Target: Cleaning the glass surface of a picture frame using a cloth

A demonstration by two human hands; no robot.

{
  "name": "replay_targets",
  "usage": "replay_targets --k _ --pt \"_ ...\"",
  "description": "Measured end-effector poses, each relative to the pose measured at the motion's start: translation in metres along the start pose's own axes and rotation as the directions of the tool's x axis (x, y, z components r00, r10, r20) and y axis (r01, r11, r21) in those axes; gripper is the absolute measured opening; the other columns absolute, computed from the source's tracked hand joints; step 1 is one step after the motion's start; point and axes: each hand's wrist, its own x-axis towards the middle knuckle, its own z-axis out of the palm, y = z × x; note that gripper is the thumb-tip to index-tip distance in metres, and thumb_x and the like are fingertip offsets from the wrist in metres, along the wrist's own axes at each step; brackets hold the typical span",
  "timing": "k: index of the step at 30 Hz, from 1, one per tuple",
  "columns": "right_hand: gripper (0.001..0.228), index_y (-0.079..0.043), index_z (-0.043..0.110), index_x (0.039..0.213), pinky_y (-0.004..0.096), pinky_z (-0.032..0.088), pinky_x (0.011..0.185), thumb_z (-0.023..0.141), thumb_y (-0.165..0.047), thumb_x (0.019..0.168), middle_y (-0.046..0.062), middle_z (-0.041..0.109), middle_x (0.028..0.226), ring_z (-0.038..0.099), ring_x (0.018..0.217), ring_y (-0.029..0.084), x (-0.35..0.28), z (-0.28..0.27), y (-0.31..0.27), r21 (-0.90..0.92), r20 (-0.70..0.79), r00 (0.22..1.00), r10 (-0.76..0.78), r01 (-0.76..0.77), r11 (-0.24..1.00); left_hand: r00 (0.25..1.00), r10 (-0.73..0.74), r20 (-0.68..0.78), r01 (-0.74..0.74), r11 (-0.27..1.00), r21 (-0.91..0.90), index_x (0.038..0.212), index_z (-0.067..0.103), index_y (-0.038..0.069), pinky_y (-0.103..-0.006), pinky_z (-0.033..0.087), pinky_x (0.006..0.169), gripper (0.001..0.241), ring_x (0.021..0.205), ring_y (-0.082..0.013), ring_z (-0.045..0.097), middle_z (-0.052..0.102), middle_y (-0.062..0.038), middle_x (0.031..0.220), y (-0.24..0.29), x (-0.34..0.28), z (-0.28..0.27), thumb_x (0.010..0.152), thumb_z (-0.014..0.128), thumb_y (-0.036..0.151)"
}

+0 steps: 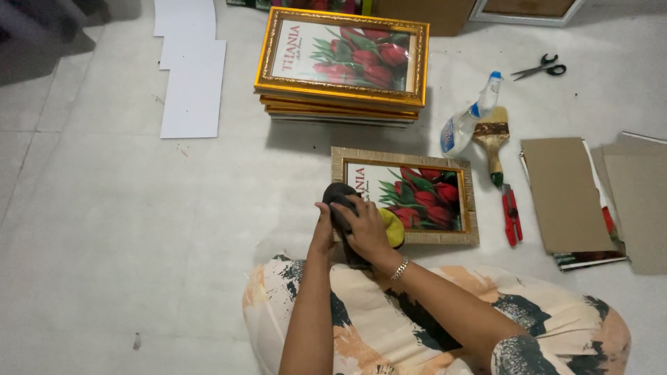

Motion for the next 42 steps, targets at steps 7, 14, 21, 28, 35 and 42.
replay_targets --k 7,14,21,28,35,42 --pt "0.065 -0.032 0.053 0.144 0.054 0.054 0.089 0.064 -0.013 0.083 0.011 0.047 0.140 0.054 0.111 0.043 0.079 0.002 0.036 0.090 -0.121 0.990 0.067 -0.057 0.994 0.966 0.238 0.097 -0.240 0.971 0.006 0.164 0.021 0.013 -0.0530 0.038 0.117 0.082 0.144 -0.0386 0.041 0.035 -0.023 0.162 0.055 -0.045 0.059 0.100 0.067 0.037" --pt "0.064 -0.032 0.051 0.145 0.059 0.057 0.086 0.070 -0.018 0.086 0.012 0.047 0.139 0.052 0.120 0.044 0.076 -0.003 0.116 -0.017 -0.143 0.951 0.275 -0.280 0.960 0.984 0.180 0.019 -0.181 0.982 0.059 0.165 0.024 0.018 -0.0460 0.045 0.112 0.078 0.138 -0.0269 0.048 0.044 -0.017 0.158 0.051 -0.046 0.055 0.099 0.065 0.015" --pt "0.059 -0.026 0.052 0.146 0.059 0.060 0.081 0.071 -0.021 0.090 0.015 0.050 0.131 0.056 0.115 0.047 0.003 -0.015 0.247 -0.232 -0.262 0.892 0.369 -0.430 0.873 0.988 0.139 0.063 -0.142 0.988 0.053 0.165 0.022 0.021 -0.0431 0.047 0.107 0.079 0.133 -0.0230 0.051 0.046 -0.014 0.158 0.067 -0.055 0.065 0.099 0.066 0.015" --pt "0.049 -0.018 0.052 0.143 0.060 0.056 0.086 0.060 -0.020 0.095 0.019 0.038 0.138 0.048 0.116 0.057 0.020 -0.006 0.247 0.032 -0.175 0.628 0.758 -0.766 0.642 0.995 0.073 0.064 -0.077 0.994 0.075 0.165 0.022 0.026 -0.0465 0.045 0.110 0.082 0.140 -0.0302 0.047 0.038 -0.016 0.163 0.082 -0.064 0.072 0.098 0.067 0.014" --pt "0.060 -0.012 0.053 0.144 0.063 0.054 0.089 0.066 -0.008 0.086 0.028 0.044 0.134 0.053 0.113 0.058 0.071 -0.009 0.094 0.095 -0.159 0.859 0.486 -0.477 0.874 0.997 0.020 0.080 -0.023 0.999 0.048 0.167 0.013 0.028 -0.0508 0.033 0.116 0.092 0.148 -0.0409 0.030 0.014 -0.018 0.171 0.090 -0.068 0.075 0.096 0.071 0.018" --pt "0.084 -0.035 0.046 0.150 0.059 0.056 0.090 0.068 -0.005 0.075 0.014 0.045 0.143 0.056 0.111 0.047 0.101 0.008 0.038 0.069 -0.079 0.990 0.117 -0.111 0.991 0.991 0.032 0.127 -0.036 0.999 0.031 0.167 0.008 0.028 -0.0549 0.033 0.118 0.089 0.148 -0.0460 0.031 0.024 -0.023 0.167 0.082 -0.065 0.064 0.100 0.065 0.014"
